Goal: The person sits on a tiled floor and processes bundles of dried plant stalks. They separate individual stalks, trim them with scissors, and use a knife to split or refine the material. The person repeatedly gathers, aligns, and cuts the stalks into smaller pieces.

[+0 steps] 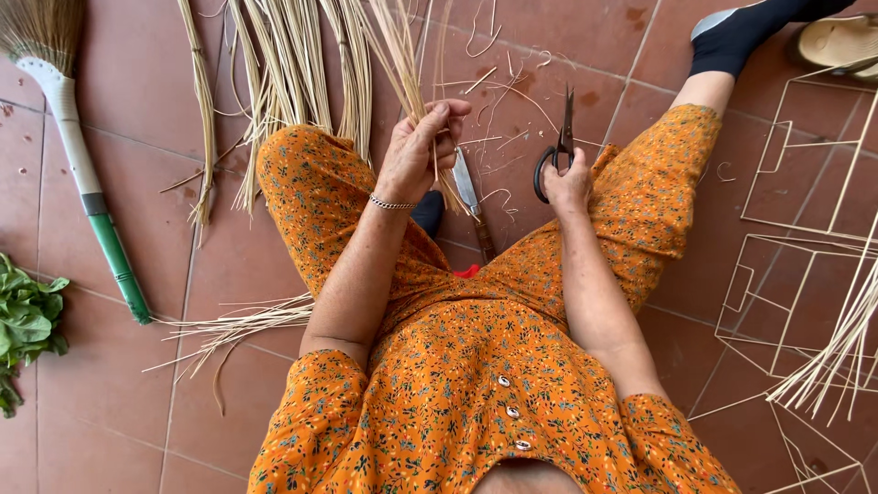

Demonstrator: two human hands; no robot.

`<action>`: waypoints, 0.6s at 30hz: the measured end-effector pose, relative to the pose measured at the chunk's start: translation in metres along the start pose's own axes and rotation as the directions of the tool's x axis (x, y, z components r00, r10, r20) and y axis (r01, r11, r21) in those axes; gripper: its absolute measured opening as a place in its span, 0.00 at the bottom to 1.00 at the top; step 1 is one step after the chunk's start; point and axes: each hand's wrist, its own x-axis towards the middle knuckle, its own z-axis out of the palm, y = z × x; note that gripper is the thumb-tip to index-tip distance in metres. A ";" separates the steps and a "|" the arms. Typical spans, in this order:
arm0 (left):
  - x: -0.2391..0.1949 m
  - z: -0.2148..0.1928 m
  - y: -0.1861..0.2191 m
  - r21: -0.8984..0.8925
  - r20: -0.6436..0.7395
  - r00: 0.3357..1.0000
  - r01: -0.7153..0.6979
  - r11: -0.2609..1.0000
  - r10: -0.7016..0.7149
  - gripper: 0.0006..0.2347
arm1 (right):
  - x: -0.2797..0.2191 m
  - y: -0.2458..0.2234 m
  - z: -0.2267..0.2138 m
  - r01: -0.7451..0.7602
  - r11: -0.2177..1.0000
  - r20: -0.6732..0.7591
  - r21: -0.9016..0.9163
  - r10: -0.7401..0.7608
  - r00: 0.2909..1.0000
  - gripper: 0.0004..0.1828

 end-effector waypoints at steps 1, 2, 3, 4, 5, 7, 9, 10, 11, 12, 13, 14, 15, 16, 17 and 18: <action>0.003 -0.003 -0.001 0.004 -0.017 1.000 -0.023 1.000 0.023 0.12 | 0.003 0.002 0.003 0.003 0.999 -0.021 -0.038 -0.004 1.000 0.39; 0.005 -0.006 -0.001 0.009 -0.034 0.998 -0.047 0.999 0.047 0.12 | 0.006 0.004 0.006 0.007 0.997 -0.042 -0.077 -0.010 0.999 0.43; 0.005 -0.010 -0.004 0.013 -0.051 0.996 -0.067 0.998 0.068 0.12 | 0.007 0.008 0.008 0.019 0.997 -0.089 -0.073 -0.026 0.996 0.44; 0.005 -0.015 -0.005 0.003 -0.076 0.994 -0.080 0.997 0.080 0.12 | 0.007 0.012 0.011 0.032 0.997 -0.135 -0.070 -0.041 0.990 0.44; 0.007 -0.020 -0.005 -0.007 -0.100 0.990 -0.097 0.995 0.096 0.12 | 0.010 0.013 0.012 0.048 0.997 -0.183 -0.068 -0.060 0.981 0.44; 0.009 -0.029 -0.002 -0.019 -0.147 0.981 -0.135 0.991 0.130 0.12 | 0.019 0.015 0.010 -0.057 0.998 -0.159 0.012 0.058 0.986 0.45; 0.009 -0.037 0.004 -0.023 -0.194 0.967 -0.176 0.984 0.168 0.13 | 0.029 0.017 0.009 -0.079 0.997 -0.180 0.017 0.081 0.980 0.46; 0.009 -0.040 0.008 -0.015 -0.218 0.962 -0.169 0.985 0.162 0.13 | 0.038 0.018 0.007 -0.049 0.999 -0.216 -0.017 0.044 0.975 0.47; 0.008 -0.043 0.011 -0.005 -0.246 0.957 -0.160 0.987 0.154 0.13 | 0.045 0.021 0.006 -0.020 0.998 -0.245 -0.053 0.007 0.970 0.48; 0.006 -0.045 0.014 0.004 -0.275 0.950 -0.151 0.989 0.146 0.13 | 0.052 0.025 0.006 -0.052 0.995 -0.245 -0.080 0.031 0.969 0.47; 0.005 -0.047 0.016 -0.003 -0.284 0.947 -0.159 0.987 0.151 0.13 | 0.060 0.029 0.008 -0.080 0.991 -0.242 -0.110 0.052 0.969 0.47; 0.003 -0.048 0.018 -0.011 -0.292 0.943 -0.167 0.986 0.156 0.12 | 0.067 0.034 0.010 -0.107 0.984 -0.241 -0.139 0.072 0.968 0.47; 0.003 -0.049 0.020 -0.018 -0.299 0.940 -0.177 0.984 0.164 0.11 | 0.072 0.038 0.013 -0.102 0.988 -0.255 -0.112 0.071 0.964 0.47; 0.002 -0.050 0.021 -0.022 -0.300 0.939 -0.184 0.983 0.170 0.10 | 0.076 0.042 0.017 -0.097 0.992 -0.268 -0.085 0.071 0.961 0.48; 0.003 -0.050 0.021 -0.026 -0.300 0.938 -0.192 0.981 0.175 0.10 | 0.080 0.045 0.019 -0.093 0.994 -0.284 -0.058 0.073 0.956 0.48; 0.003 -0.050 0.020 -0.030 -0.299 0.937 -0.199 0.979 0.181 0.09 | 0.084 0.047 0.021 -0.128 0.991 -0.256 -0.045 0.112 0.960 0.49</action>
